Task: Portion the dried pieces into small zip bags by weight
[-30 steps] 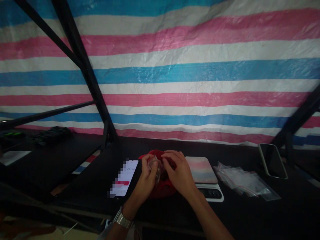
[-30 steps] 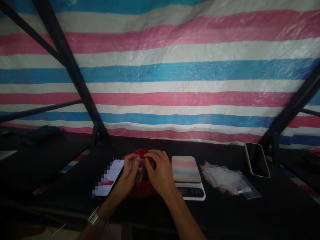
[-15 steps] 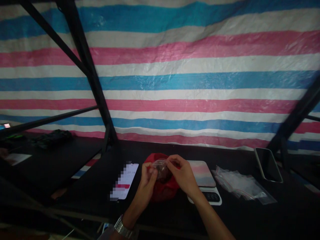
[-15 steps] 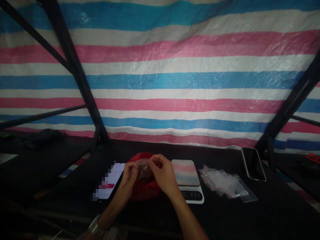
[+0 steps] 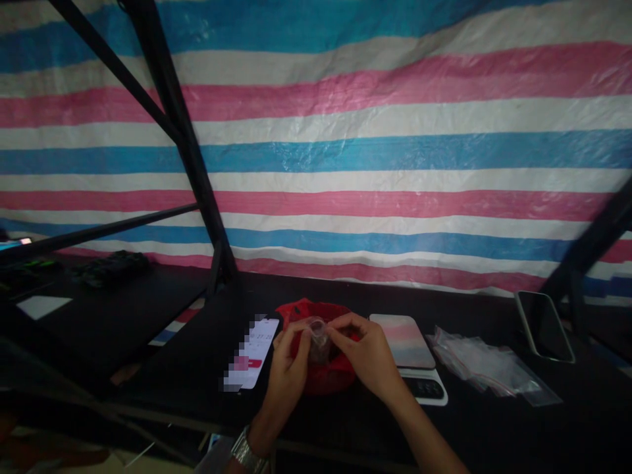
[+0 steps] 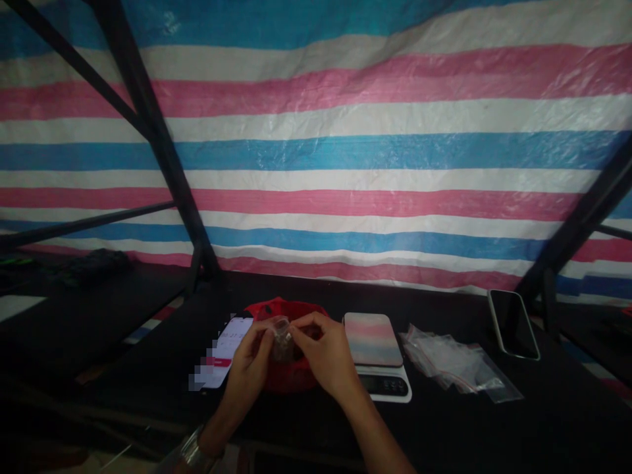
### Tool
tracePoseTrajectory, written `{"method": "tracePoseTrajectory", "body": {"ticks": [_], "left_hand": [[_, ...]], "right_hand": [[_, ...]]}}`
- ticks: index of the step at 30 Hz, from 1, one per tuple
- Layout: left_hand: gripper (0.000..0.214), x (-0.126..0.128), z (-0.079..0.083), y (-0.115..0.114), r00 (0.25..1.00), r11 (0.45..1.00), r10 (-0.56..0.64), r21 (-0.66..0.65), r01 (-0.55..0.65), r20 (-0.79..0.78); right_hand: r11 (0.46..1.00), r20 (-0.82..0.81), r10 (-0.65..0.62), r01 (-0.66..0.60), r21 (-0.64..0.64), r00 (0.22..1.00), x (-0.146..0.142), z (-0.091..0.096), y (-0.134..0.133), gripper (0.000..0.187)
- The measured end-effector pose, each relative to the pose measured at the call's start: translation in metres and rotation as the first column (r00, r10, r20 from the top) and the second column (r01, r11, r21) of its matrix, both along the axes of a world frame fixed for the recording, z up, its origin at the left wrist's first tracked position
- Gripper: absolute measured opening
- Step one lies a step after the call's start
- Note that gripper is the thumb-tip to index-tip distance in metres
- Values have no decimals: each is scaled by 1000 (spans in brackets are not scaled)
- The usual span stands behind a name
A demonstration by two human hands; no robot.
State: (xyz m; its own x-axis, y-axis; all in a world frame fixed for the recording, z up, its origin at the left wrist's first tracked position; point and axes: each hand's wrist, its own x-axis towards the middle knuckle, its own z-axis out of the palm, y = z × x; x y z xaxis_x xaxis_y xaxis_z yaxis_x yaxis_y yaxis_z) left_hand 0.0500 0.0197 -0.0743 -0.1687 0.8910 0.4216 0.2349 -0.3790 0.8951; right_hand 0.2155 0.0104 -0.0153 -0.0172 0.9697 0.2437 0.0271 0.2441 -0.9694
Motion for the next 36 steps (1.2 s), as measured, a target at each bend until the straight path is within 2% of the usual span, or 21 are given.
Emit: {"method": "tracePoseTrajectory", "body": {"ticks": [2,4,7,11,13,15,18,21,25,30,36], "left_hand": [[28,2,1,1,999,1000,6,12,-5,-53],[27,2,2,1,995,1000,26,19,-24,-95],[30,-1,2,2,994,996,82,40,-80,-69],[27,-12,-2,6,958,957,263,153,-245,-110],[23,-17,-4,9,932,931,323,229,-283,-165],[20,-19,-5,11,926,920,321,296,-256,-199],[17,-16,-5,12,943,916,251,369,-159,-217],[16,-11,-4,11,946,912,203,401,-88,-255],[16,-7,-7,11,922,897,234,435,-82,-310],[18,-10,-7,14,875,824,350,555,-117,-335],[17,-20,-2,18,765,677,548,716,-170,-337]], "right_hand": [[1000,31,-7,6,27,999,0,-1,-1,16],[995,58,-81,77,66,995,2,-3,-1,14],[987,57,-144,139,81,988,15,-2,5,21],[955,-14,-285,285,83,958,58,4,19,41],[937,1,-344,343,59,939,87,3,25,47],[926,44,-377,377,16,925,117,-3,29,48],[915,190,-390,402,-30,901,150,-18,31,44],[891,299,-432,454,-4,851,168,-31,32,34],[853,347,-500,520,39,793,178,-35,33,24],[817,350,-567,564,122,746,190,-36,32,38],[762,343,-645,612,212,683,206,-43,34,45]]}}
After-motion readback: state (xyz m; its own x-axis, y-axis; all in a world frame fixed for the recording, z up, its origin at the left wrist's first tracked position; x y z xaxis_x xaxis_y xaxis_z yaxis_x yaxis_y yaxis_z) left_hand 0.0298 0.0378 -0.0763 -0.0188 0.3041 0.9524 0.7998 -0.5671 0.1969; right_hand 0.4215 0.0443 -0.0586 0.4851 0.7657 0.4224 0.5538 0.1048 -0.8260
